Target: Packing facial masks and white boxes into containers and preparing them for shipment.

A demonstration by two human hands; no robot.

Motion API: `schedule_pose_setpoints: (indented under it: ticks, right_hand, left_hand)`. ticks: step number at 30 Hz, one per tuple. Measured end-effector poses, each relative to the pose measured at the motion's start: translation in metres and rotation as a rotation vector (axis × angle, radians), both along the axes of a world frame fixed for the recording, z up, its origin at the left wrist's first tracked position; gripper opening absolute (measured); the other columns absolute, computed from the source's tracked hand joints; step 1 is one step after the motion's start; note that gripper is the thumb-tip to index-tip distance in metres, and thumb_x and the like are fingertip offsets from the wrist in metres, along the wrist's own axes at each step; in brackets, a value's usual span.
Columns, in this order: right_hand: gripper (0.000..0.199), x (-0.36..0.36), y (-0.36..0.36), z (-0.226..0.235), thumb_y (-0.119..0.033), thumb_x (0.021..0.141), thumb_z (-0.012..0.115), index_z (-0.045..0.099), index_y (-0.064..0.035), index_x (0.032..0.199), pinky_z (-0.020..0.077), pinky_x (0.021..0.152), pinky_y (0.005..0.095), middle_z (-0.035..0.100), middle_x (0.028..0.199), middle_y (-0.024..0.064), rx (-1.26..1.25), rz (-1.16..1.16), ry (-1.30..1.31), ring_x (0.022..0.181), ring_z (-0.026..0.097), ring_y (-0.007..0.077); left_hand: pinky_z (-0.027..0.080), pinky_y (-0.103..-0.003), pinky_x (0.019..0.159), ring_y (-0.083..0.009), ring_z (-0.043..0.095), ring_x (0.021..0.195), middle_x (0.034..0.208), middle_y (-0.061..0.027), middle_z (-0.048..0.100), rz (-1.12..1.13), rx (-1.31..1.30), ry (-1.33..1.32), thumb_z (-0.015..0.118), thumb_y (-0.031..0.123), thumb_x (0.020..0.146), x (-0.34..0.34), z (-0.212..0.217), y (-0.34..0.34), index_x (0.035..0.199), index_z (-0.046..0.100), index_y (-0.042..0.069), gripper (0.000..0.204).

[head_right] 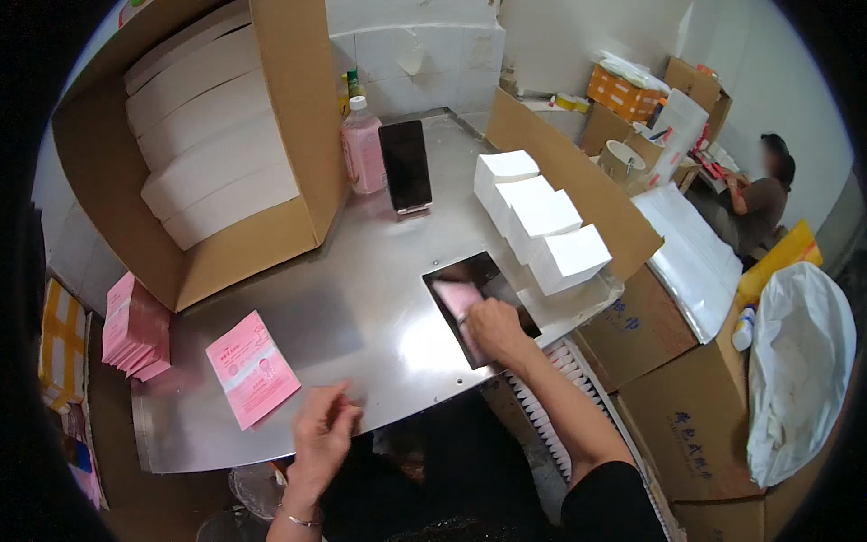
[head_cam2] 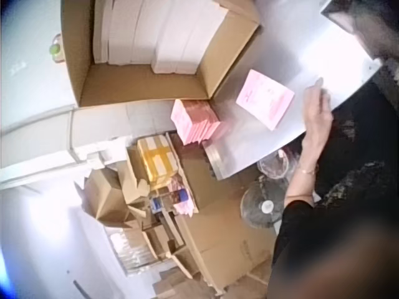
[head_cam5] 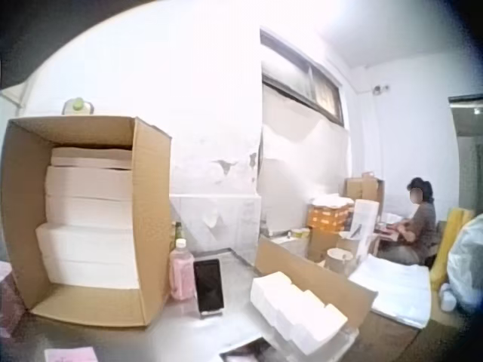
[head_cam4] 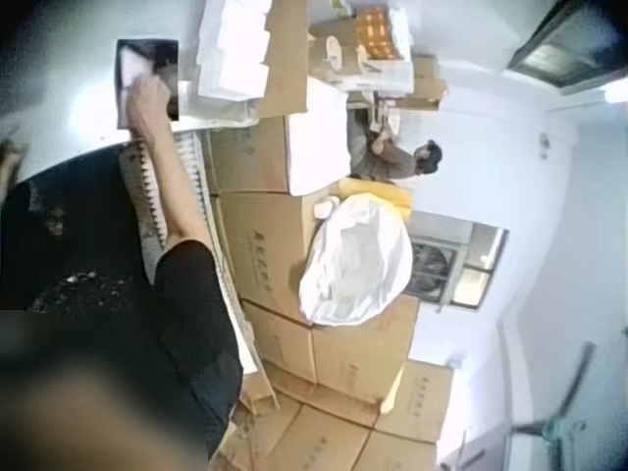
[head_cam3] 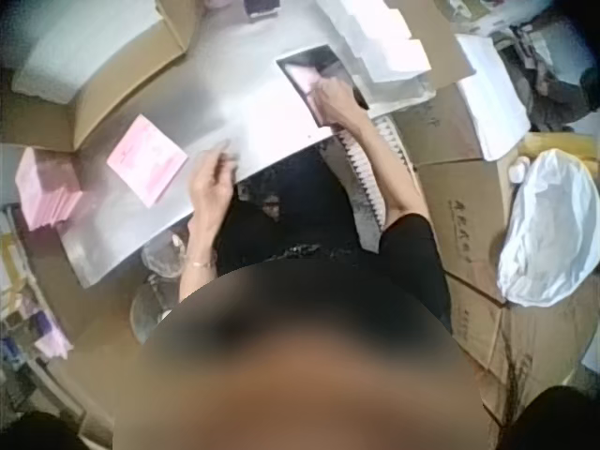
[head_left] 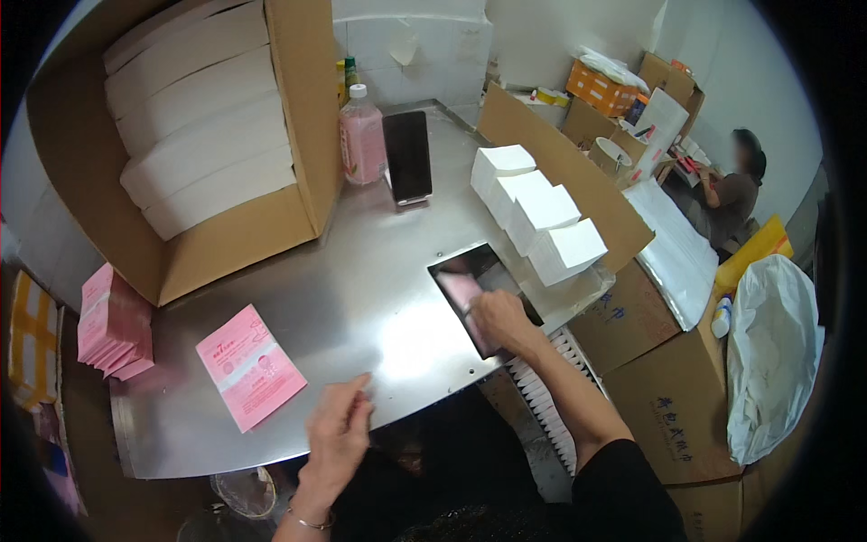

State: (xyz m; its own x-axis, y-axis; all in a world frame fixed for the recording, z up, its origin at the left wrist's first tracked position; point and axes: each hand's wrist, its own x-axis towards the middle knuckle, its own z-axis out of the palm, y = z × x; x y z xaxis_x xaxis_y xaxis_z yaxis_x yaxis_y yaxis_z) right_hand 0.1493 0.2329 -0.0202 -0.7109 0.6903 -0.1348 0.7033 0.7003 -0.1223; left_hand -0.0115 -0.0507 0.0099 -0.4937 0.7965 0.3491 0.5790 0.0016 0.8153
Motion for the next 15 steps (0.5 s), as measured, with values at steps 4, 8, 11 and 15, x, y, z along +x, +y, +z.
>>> schedule_pose_setpoints:
  ticks: [4,8,11,15]
  right_hand:
    - [0.019,0.043,-0.021,0.038,-0.007,0.085,0.063,0.068,-0.0045,0.103,0.0502,0.078,0.0473,0.069,0.089,0.0155,0.493,0.133,0.709,0.085,0.067,0.0336]
    - [0.023,0.067,0.005,0.073,-0.010,0.084,0.067,0.065,-0.0029,0.105,0.0414,0.080,0.0453,0.061,0.091,0.0123,0.995,-0.077,0.582,0.097,0.059,0.0303]
    - [0.016,0.084,0.037,0.043,-0.013,0.089,0.066,0.069,-0.0006,0.098,0.0418,0.080,0.0439,0.059,0.091,0.0121,0.917,-0.187,0.448,0.093,0.057,0.0298]
    - [0.016,0.081,0.037,0.045,-0.015,0.091,0.064,0.071,-0.0012,0.095,0.0416,0.080,0.0438,0.058,0.087,0.0126,0.871,-0.223,0.452,0.090,0.056,0.0289]
  left_hand:
    - [0.051,-0.031,0.064,-0.0199,0.062,0.072,0.085,-0.0114,0.065,0.297,0.030,0.138,0.074,-0.003,0.080,-0.032,0.004,-0.025,0.100,0.069,0.001,0.021]
    - [0.047,-0.041,0.091,-0.0293,0.060,0.097,0.099,-0.0115,0.063,0.569,-0.036,0.516,0.068,0.001,0.085,-0.089,-0.001,-0.054,0.106,0.065,0.004,0.022]
    - [0.034,-0.048,0.104,-0.0328,0.055,0.104,0.101,-0.0115,0.060,0.611,-0.389,0.644,0.063,0.003,0.088,-0.115,-0.020,-0.058,0.107,0.061,0.005,0.019]
    - [0.030,-0.050,0.105,-0.0334,0.054,0.099,0.094,-0.0136,0.058,0.479,-0.493,0.555,0.059,0.004,0.089,-0.112,-0.013,-0.062,0.099,0.057,0.005,0.010]
